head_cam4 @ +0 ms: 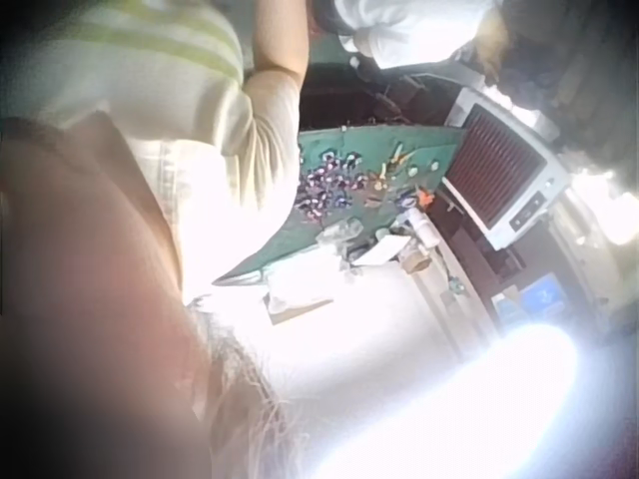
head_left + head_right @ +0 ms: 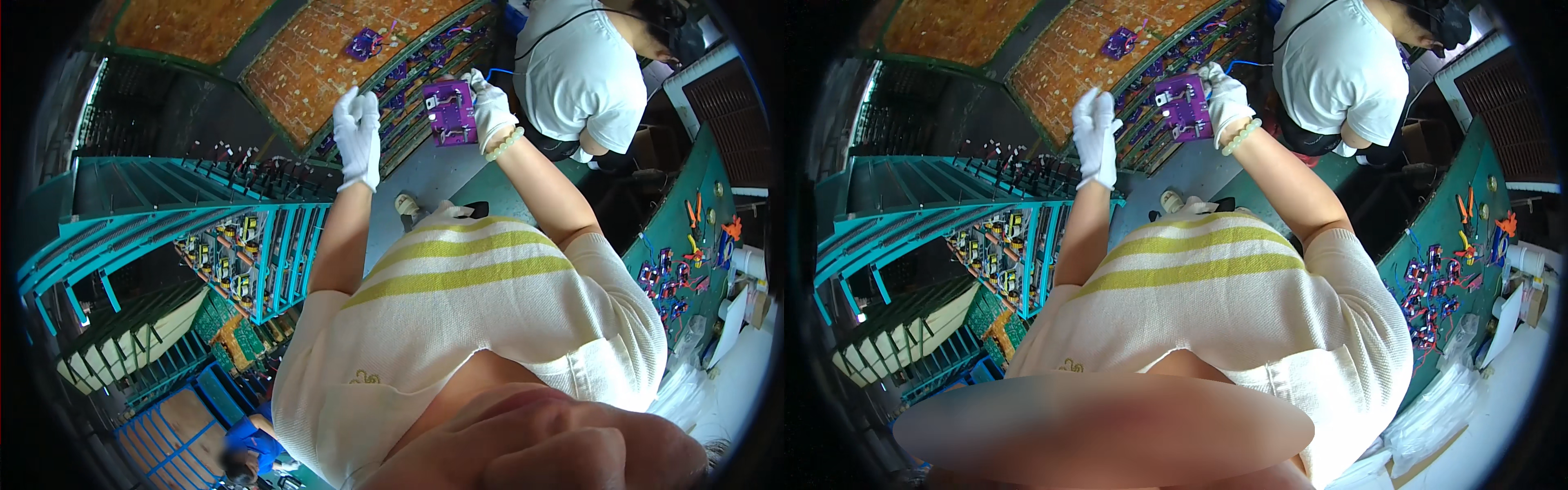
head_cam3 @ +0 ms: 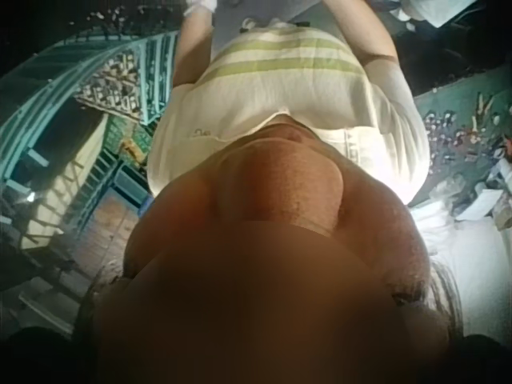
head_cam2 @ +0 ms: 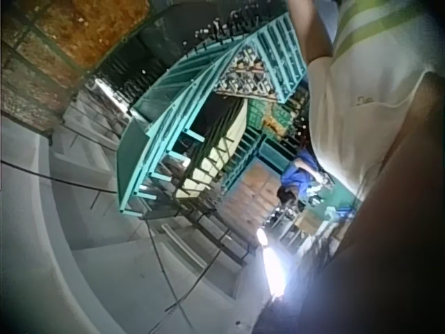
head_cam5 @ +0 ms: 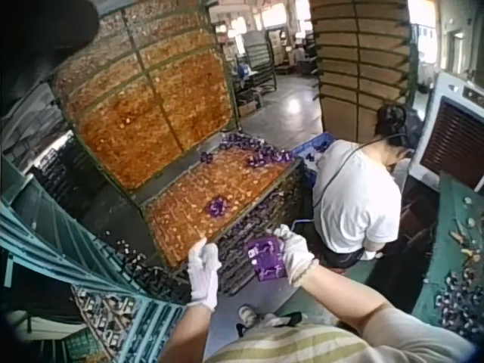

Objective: The person assembles small purple circuit boards by attaching red and blue wires to them. They repeatedly pick up a board, connect the wires, and place the finished unit on a wooden workbench.

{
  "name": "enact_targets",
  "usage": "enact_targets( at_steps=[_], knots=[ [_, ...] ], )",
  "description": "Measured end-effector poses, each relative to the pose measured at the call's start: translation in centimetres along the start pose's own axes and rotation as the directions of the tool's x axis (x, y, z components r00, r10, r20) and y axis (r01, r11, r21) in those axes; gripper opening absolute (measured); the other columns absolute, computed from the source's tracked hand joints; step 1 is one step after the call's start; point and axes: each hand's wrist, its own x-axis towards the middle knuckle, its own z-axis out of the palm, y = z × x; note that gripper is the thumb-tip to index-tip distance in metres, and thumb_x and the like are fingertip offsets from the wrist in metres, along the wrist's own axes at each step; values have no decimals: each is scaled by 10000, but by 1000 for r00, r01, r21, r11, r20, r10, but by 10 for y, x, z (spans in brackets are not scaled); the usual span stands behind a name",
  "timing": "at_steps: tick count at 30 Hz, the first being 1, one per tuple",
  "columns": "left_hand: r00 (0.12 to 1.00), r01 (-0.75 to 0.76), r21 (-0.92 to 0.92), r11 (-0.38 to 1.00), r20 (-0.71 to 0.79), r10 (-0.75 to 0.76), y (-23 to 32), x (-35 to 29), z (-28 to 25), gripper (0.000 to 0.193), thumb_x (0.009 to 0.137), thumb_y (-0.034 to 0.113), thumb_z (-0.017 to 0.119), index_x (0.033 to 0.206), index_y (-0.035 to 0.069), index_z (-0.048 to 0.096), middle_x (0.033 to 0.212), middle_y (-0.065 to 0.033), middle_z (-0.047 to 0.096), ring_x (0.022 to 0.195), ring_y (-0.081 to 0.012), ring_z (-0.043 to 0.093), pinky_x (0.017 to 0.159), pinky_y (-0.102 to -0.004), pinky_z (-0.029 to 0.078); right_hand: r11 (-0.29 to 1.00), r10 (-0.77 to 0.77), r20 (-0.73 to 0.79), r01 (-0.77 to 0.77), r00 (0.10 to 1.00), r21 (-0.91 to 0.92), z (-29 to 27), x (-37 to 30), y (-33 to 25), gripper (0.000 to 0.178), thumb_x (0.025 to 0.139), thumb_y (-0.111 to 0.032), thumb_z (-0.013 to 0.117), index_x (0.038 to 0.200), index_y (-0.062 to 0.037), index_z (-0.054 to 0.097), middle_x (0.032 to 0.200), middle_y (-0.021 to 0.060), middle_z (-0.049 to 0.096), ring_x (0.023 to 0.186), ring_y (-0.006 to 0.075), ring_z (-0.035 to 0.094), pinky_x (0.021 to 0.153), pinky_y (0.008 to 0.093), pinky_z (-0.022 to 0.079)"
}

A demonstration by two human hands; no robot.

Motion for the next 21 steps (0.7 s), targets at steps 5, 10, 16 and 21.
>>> enact_targets(
  at_steps=[5,10,16,21],
  knots=[
    [972,-29,182,983,235,-15,36,-44,43,707,878,487,610,1326,-6,372,888,-129,625,678,-146,617,585,-301,511,965,-202,75,212,976,-158,-37,33,7,287,973,-290,494,774,-101,578,632,-6,510,512,113,442,464,245,369],
    [982,112,110,988,142,-127,41,-45,55,443,940,450,519,1087,34,558,855,-49,578,664,-87,571,478,-257,549,915,-365,13,361,931,-181,-24,24,9,278,962,-286,521,815,-69,615,671,13,539,547,108,432,481,238,368],
    [994,69,99,993,76,-76,30,-42,58,472,958,500,451,976,46,581,777,-5,558,593,-69,516,462,-223,471,949,-289,-11,285,957,-131,-8,2,11,293,951,-309,536,845,-51,625,639,14,509,528,123,431,474,249,353],
    [992,-121,252,960,-4,126,32,-39,62,532,971,520,395,890,18,552,663,-76,539,559,-159,535,520,-332,427,861,-458,-4,442,889,-253,-7,5,13,300,957,-306,510,840,-54,624,568,29,478,485,149,433,485,271,362]
  ],
)
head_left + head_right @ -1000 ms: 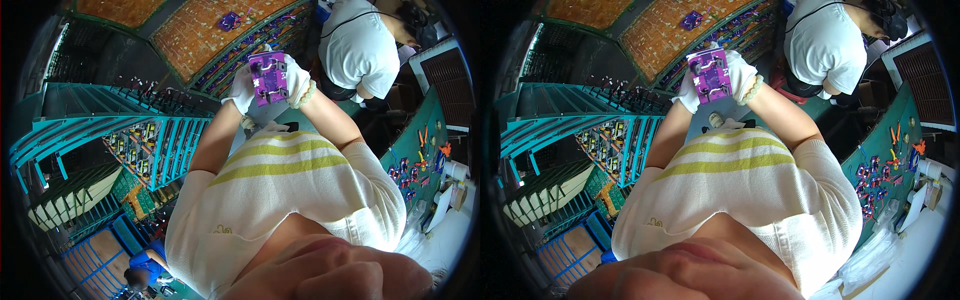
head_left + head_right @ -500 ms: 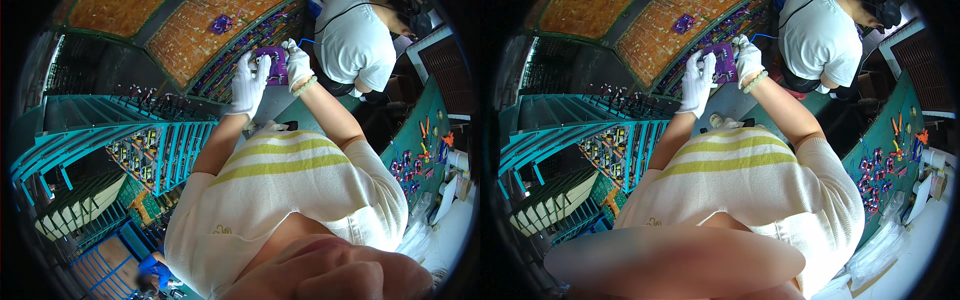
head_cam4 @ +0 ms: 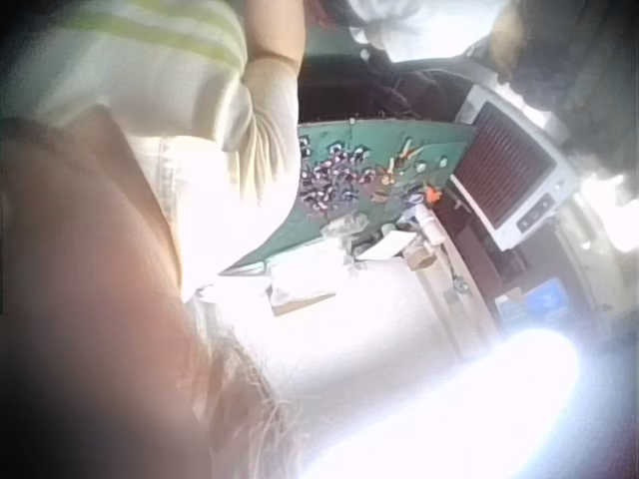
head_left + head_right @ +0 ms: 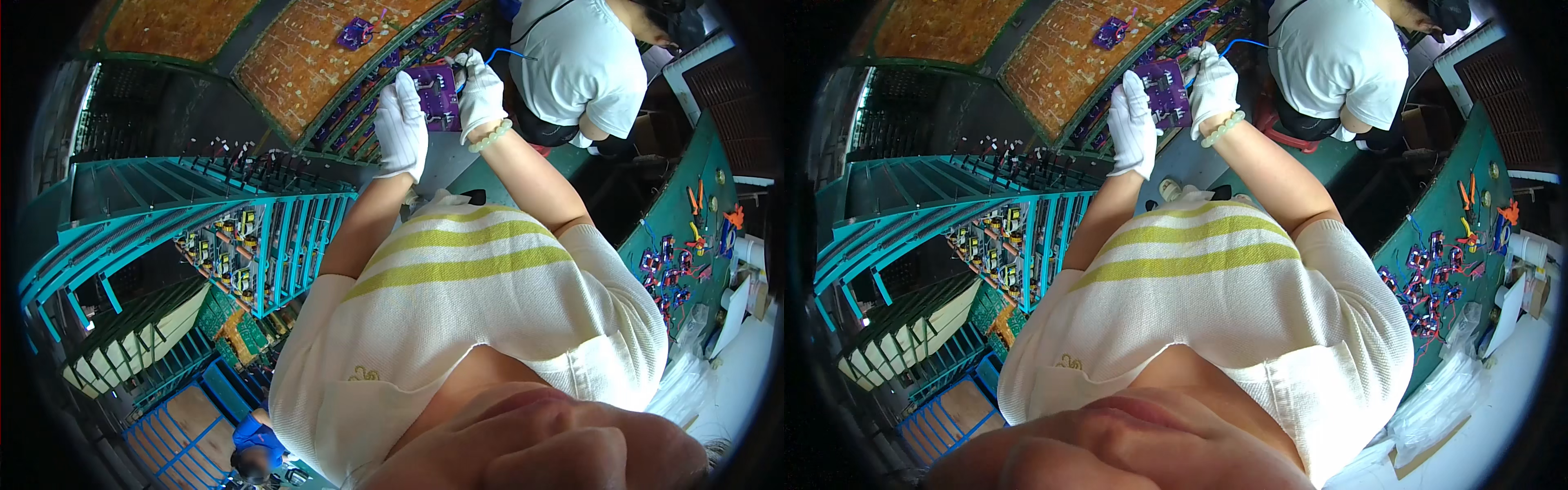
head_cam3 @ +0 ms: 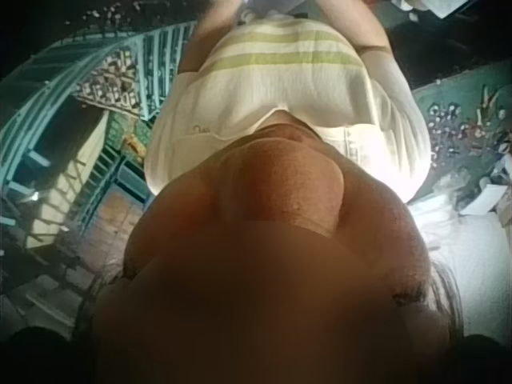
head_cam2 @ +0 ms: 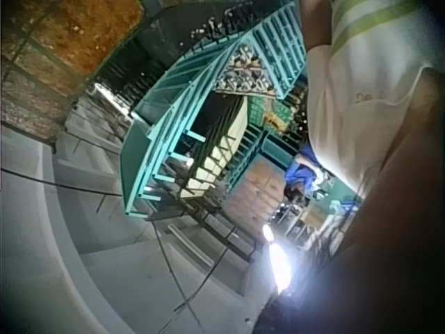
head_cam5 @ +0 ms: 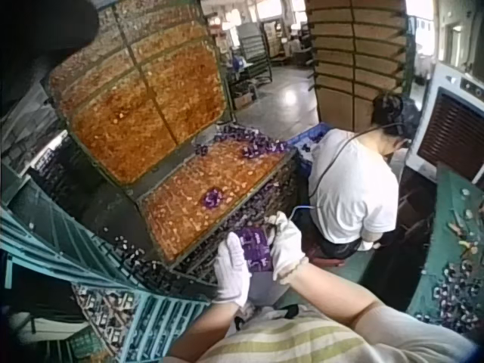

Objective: The person assembles small purple circuit boards by attaching red and blue wires to them. They repeatedly pick up a board, connect the wires, and place the finished unit on a wooden workbench.

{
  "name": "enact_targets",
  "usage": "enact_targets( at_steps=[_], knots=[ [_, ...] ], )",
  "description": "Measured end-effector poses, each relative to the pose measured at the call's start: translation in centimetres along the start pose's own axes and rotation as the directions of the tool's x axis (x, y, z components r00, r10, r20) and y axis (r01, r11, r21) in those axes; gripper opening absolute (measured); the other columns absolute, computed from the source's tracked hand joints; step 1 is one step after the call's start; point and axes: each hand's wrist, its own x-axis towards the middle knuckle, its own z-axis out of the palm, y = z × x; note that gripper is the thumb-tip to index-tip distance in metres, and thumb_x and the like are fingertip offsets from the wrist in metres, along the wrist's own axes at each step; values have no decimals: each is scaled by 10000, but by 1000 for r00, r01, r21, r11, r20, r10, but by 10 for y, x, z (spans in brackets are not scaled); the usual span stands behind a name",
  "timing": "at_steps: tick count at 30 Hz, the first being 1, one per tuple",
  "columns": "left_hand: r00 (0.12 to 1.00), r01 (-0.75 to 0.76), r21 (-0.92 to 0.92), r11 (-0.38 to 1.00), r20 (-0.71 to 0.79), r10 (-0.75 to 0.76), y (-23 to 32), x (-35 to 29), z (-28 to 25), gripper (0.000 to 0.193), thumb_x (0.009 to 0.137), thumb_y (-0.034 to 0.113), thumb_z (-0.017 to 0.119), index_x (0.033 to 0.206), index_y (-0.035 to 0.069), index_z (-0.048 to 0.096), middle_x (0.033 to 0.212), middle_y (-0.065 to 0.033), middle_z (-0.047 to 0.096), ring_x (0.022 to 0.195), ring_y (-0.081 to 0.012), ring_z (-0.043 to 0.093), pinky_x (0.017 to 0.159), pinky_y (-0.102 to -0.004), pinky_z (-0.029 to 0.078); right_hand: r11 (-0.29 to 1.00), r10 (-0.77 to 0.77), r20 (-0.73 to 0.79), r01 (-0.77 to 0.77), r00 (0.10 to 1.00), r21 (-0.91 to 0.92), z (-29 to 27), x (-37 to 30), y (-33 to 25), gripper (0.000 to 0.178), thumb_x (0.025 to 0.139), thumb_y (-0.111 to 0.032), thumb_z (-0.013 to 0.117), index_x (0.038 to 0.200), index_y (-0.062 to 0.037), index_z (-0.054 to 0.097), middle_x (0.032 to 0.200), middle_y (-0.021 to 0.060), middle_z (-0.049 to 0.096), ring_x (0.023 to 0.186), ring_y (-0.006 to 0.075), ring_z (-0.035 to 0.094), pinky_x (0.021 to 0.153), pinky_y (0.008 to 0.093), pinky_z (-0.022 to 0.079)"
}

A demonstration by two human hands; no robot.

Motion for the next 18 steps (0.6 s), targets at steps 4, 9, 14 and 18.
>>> enact_targets(
  at_steps=[4,9,14,18],
  knots=[
    [998,42,-10,999,40,-42,-7,2,-5,504,971,503,415,859,33,560,640,-38,508,561,-133,505,523,-314,424,999,39,17,-39,999,32,4,-7,-1,291,958,-309,516,856,-58,625,609,29,506,535,143,460,493,269,364],
    [986,166,-192,967,58,-157,-3,-2,-12,478,960,509,444,849,62,568,656,-1,515,503,-75,468,416,-240,392,983,182,-12,-182,983,-13,-2,3,7,259,976,-281,497,861,-80,613,671,10,535,592,124,458,507,262,363],
    [994,100,-338,936,-14,-112,-21,-3,-12,420,966,463,471,832,75,564,678,6,528,519,-59,490,426,-225,407,955,284,79,-290,955,64,3,0,12,208,982,-231,474,870,-93,582,666,-10,508,572,111,418,536,246,375],
    [996,50,-363,931,-47,-72,-28,-3,-13,380,968,422,496,830,76,567,692,14,526,562,-50,491,476,-209,417,874,418,180,-448,890,187,-5,21,39,149,983,-189,462,896,-110,554,700,-8,500,564,108,406,528,230,364]
  ],
)
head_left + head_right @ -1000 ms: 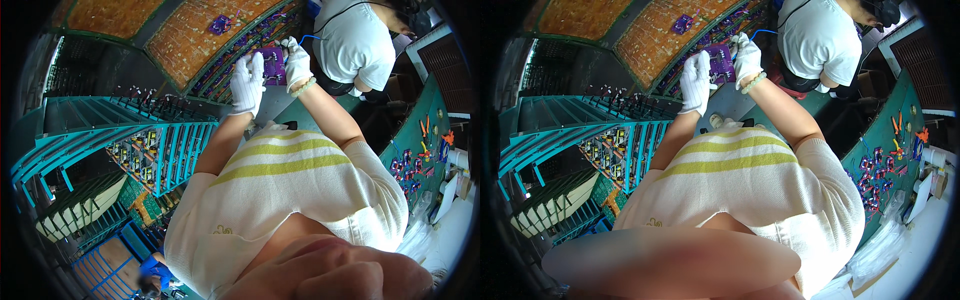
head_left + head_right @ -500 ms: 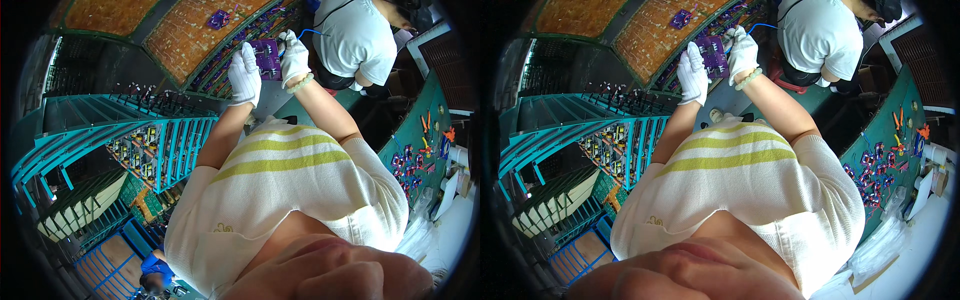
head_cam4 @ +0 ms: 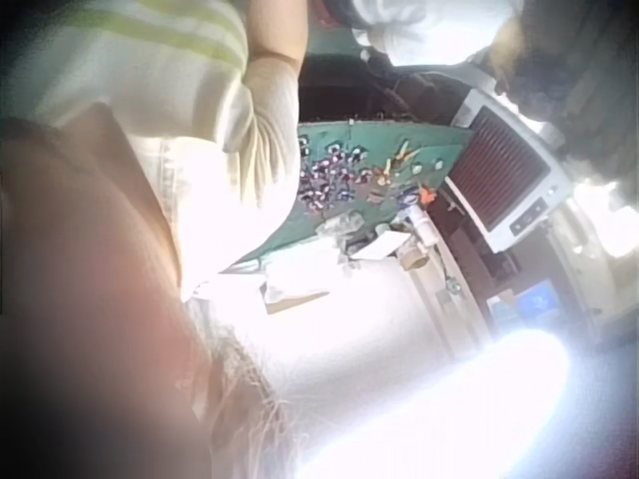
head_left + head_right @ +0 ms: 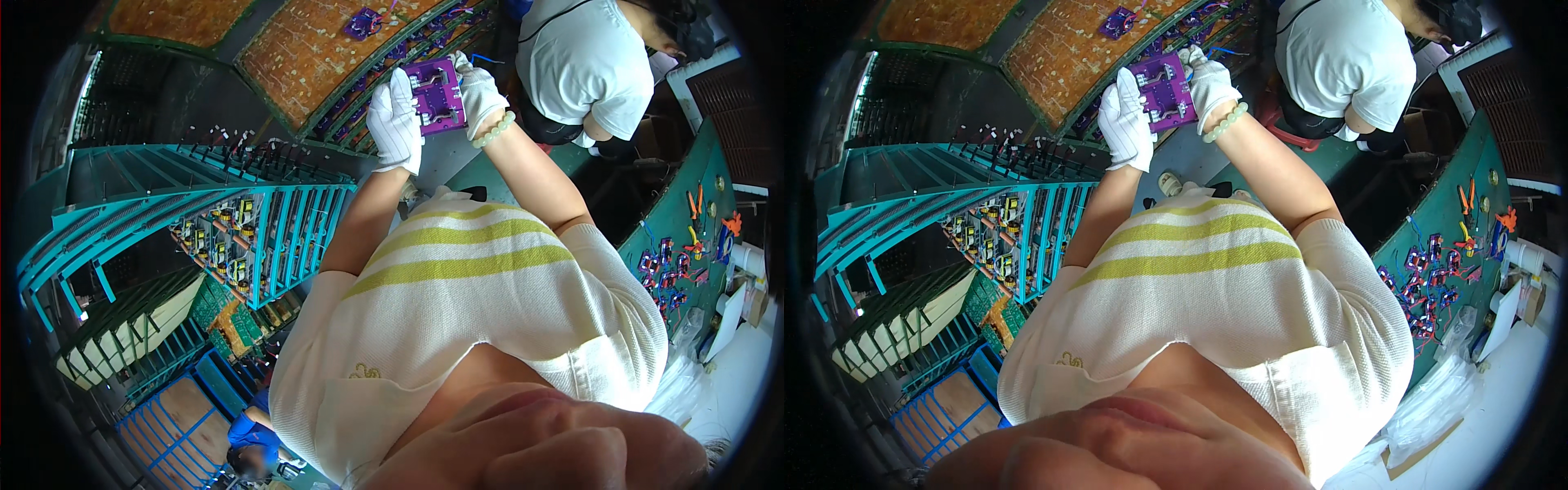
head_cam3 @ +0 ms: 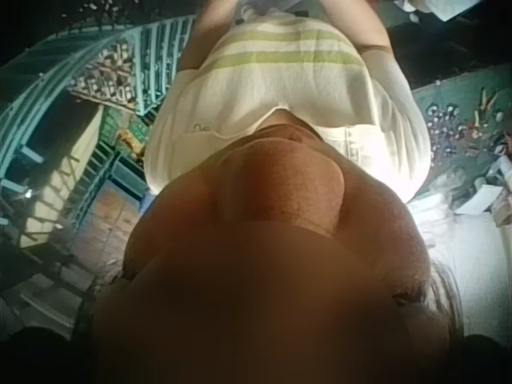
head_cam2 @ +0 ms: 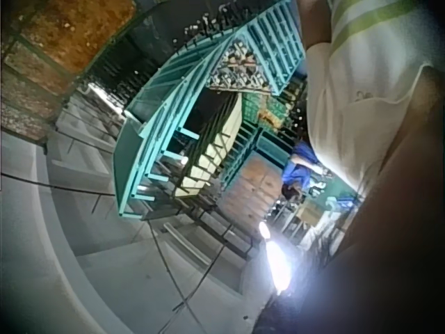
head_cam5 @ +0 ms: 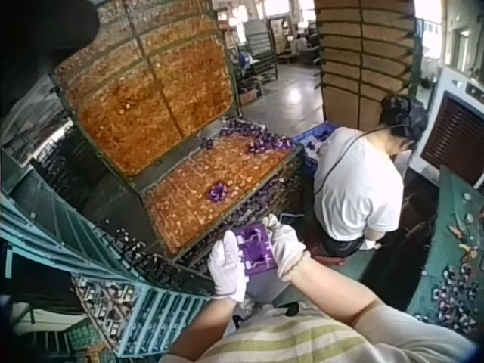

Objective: The person assembles small purple circuit boards by attaching red and blue wires to them. They repeatedly pick up a board, connect the wires, and place the finished unit on a wooden workbench.

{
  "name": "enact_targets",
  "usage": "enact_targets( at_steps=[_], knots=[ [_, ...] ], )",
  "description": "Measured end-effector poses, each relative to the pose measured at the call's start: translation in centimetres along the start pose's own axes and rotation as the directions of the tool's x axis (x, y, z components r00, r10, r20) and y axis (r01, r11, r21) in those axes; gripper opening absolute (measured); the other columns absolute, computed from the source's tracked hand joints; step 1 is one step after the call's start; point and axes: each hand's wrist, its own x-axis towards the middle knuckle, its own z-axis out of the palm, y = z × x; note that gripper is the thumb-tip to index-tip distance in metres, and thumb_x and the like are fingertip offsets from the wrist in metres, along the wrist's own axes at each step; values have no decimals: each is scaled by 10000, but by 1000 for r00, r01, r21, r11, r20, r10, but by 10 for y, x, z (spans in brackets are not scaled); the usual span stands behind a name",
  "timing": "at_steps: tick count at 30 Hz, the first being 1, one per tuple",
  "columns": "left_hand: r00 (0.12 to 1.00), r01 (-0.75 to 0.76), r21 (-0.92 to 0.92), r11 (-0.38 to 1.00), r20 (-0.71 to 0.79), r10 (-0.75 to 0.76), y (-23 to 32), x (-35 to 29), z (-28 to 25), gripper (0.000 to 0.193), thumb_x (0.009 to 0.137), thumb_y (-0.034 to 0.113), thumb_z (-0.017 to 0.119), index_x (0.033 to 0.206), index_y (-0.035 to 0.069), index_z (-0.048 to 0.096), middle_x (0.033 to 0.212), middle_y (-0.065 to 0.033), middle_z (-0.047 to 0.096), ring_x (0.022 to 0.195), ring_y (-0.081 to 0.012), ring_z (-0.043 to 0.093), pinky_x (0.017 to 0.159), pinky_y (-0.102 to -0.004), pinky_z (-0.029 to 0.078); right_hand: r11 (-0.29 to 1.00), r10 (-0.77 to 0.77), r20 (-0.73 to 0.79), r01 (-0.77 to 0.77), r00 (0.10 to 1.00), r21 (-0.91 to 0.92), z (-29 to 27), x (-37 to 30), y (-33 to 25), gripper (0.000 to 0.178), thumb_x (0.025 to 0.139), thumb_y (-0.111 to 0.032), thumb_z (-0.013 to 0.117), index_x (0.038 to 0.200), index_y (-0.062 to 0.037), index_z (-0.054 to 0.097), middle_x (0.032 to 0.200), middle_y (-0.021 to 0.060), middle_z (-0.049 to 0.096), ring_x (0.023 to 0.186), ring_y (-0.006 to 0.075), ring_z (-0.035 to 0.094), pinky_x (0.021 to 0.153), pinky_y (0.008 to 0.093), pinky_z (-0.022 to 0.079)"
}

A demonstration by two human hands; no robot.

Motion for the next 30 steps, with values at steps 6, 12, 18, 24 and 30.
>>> enact_targets(
  at_steps=[6,12,18,24,30],
  knots=[
    [986,-12,-88,996,-169,-3,13,3,-11,390,961,417,517,817,58,574,690,17,517,579,-65,451,519,-217,419,377,-368,699,786,613,-491,-1,-35,-14,218,986,-185,457,1152,-57,521,1011,64,615,693,138,589,580,242,472],
    [993,-34,-19,999,-116,32,31,3,-21,412,974,394,500,780,45,599,618,2,552,559,-64,496,524,-249,426,99,-85,360,367,929,-925,37,-101,-31,482,954,-465,413,1065,-13,540,826,207,609,754,364,599,620,425,473],
    [943,-261,347,901,-110,315,22,-7,-19,381,971,335,514,811,13,640,656,-77,614,572,-127,564,563,-279,465,-367,-387,657,546,647,-753,48,-109,-12,449,946,-455,465,862,-29,580,766,222,614,751,401,595,622,466,468],
    [959,-217,358,908,-96,267,7,-11,-20,305,952,267,560,805,14,643,708,-82,632,622,-143,588,574,-287,457,-610,-394,804,528,445,-591,46,-121,-2,241,937,-336,513,1015,-153,649,811,106,599,653,310,615,535,405,489],
    [904,-340,375,863,-122,409,28,-27,-24,199,936,193,578,881,13,642,779,-121,639,684,-229,602,651,-332,479,-603,-432,798,524,420,-602,44,-117,1,207,944,-205,471,1039,-119,633,817,143,587,679,351,599,563,425,490]
  ],
)
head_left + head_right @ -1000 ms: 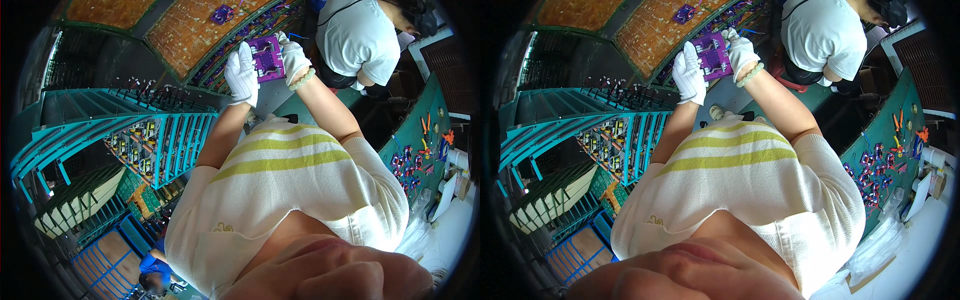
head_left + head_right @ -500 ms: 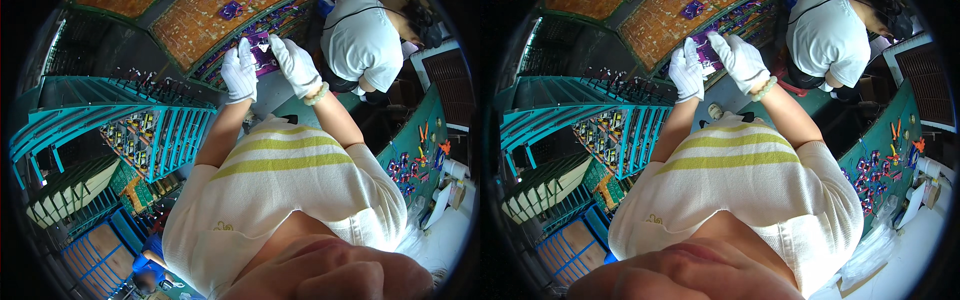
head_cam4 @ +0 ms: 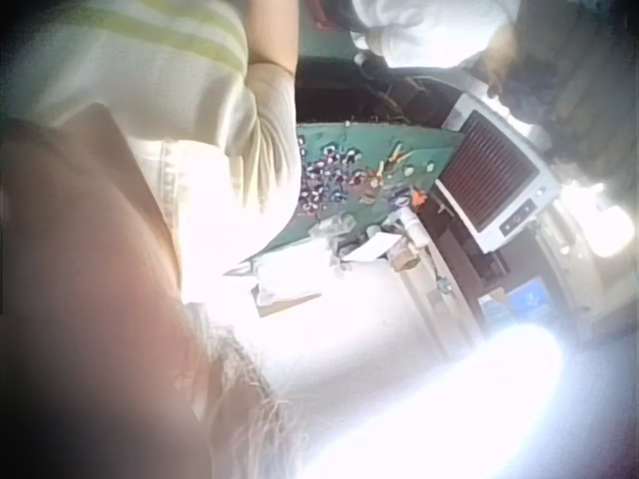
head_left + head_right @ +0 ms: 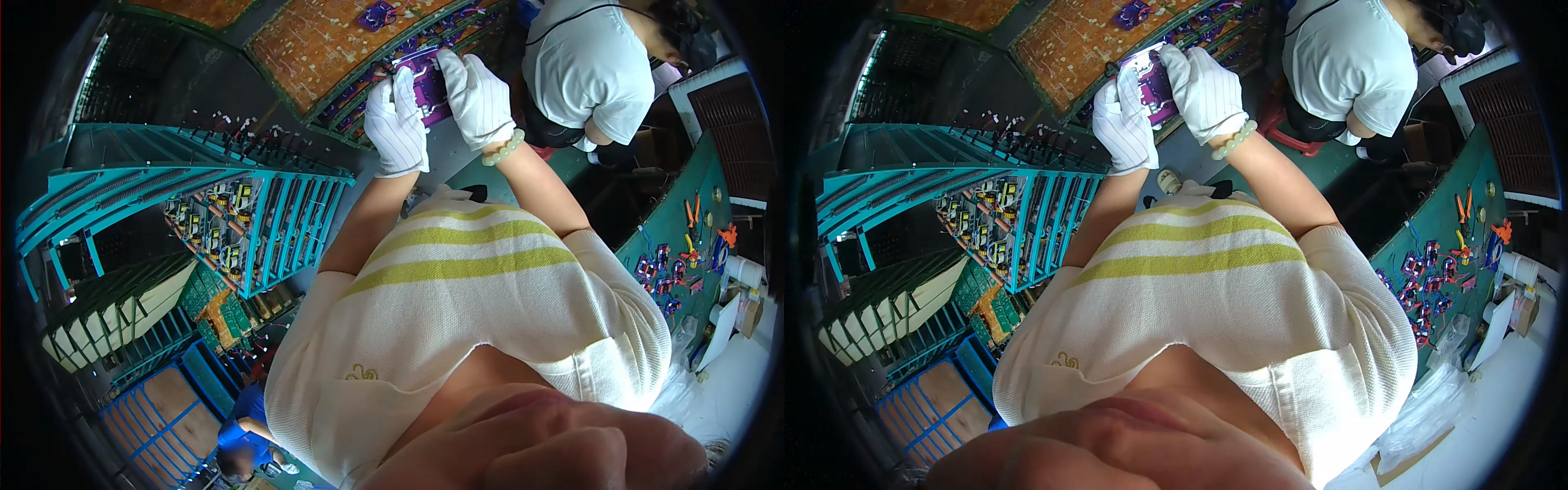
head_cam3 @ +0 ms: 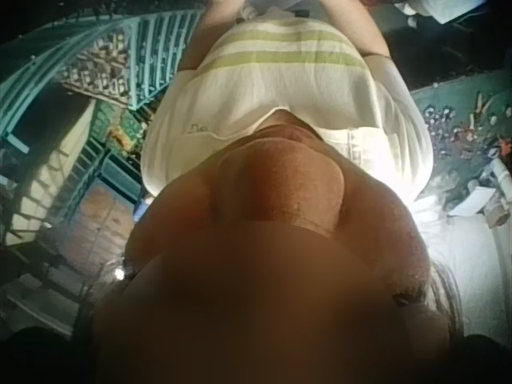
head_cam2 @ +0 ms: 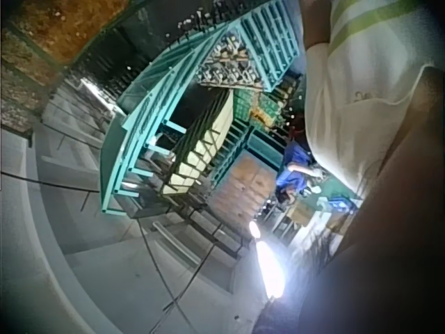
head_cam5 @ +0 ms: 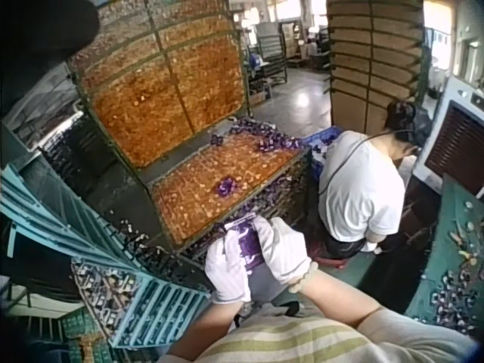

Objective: The person assembles small purple circuit boards by attaching red and blue wires to them. They repeatedly pick up a board, connect the wires, and place the finished unit on a wooden workbench.

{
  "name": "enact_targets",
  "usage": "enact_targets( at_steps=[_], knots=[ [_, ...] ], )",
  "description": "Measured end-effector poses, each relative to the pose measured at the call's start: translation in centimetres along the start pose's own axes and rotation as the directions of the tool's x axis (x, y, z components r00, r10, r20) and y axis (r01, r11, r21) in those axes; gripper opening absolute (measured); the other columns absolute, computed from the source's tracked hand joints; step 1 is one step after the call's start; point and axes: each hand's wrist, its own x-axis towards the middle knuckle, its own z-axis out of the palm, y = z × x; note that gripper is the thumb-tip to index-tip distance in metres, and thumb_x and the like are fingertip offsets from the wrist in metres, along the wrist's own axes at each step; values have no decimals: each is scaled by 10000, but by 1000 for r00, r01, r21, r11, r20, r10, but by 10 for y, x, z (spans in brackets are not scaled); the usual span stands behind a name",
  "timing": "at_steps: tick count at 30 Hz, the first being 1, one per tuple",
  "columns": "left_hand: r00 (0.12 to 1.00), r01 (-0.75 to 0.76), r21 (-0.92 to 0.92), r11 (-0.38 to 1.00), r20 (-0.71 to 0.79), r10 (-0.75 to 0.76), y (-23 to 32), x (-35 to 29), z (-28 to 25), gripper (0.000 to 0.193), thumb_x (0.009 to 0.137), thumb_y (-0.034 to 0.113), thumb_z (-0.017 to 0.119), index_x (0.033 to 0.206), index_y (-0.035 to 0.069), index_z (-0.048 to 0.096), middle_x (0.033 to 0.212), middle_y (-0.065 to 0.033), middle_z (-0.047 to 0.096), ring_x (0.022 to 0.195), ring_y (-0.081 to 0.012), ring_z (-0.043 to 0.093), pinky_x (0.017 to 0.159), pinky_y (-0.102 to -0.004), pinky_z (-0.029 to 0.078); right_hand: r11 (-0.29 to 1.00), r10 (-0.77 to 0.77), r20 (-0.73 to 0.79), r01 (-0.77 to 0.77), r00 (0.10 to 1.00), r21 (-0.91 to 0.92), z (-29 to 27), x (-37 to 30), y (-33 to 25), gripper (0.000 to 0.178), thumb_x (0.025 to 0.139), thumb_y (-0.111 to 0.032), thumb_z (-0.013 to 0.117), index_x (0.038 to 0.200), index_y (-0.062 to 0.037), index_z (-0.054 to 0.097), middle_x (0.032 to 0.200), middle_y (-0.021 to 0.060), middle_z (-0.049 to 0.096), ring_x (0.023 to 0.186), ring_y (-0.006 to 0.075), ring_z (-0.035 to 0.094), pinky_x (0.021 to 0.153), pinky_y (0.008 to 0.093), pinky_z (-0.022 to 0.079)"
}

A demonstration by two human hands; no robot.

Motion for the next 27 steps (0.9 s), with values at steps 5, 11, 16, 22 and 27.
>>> enact_targets(
  at_steps=[5,11,16,22,27],
  knots=[
    [997,71,-170,983,-31,-77,14,-7,-9,243,961,206,549,916,-17,635,818,-102,636,713,-150,566,682,-294,467,984,1,-59,9,998,179,1,-5,4,212,938,-143,448,1047,-94,623,865,173,601,762,364,607,640,427,507],
    [984,177,-250,952,44,-171,8,-10,-10,257,976,230,533,917,-4,619,812,-44,611,727,-89,543,666,-250,469,931,47,-71,-17,996,364,8,-12,15,232,951,-140,445,1017,-33,639,941,190,631,824,372,610,719,391,509],
    [944,329,-381,864,120,-306,13,-11,-7,363,972,351,523,882,8,598,808,-23,594,710,-69,536,631,-213,473,714,295,26,-239,955,658,10,-18,12,244,963,-135,456,1014,10,646,931,179,637,810,338,616,729,344,501],
    [751,653,-440,616,478,-455,31,-4,-8,398,955,424,515,1025,40,593,847,-44,624,685,-124,610,575,-265,507,963,-181,-283,228,942,145,-54,-6,40,229,803,-174,643,990,-41,631,994,135,624,911,328,578,817,433,450],
    [706,444,-270,855,693,-147,-12,-11,8,306,958,308,503,1039,22,577,987,-102,620,923,-213,611,801,-346,508,529,-77,453,-349,888,774,-68,-23,17,730,761,-172,766,1358,-8,378,1242,132,516,1200,206,463,1017,376,391]
  ],
)
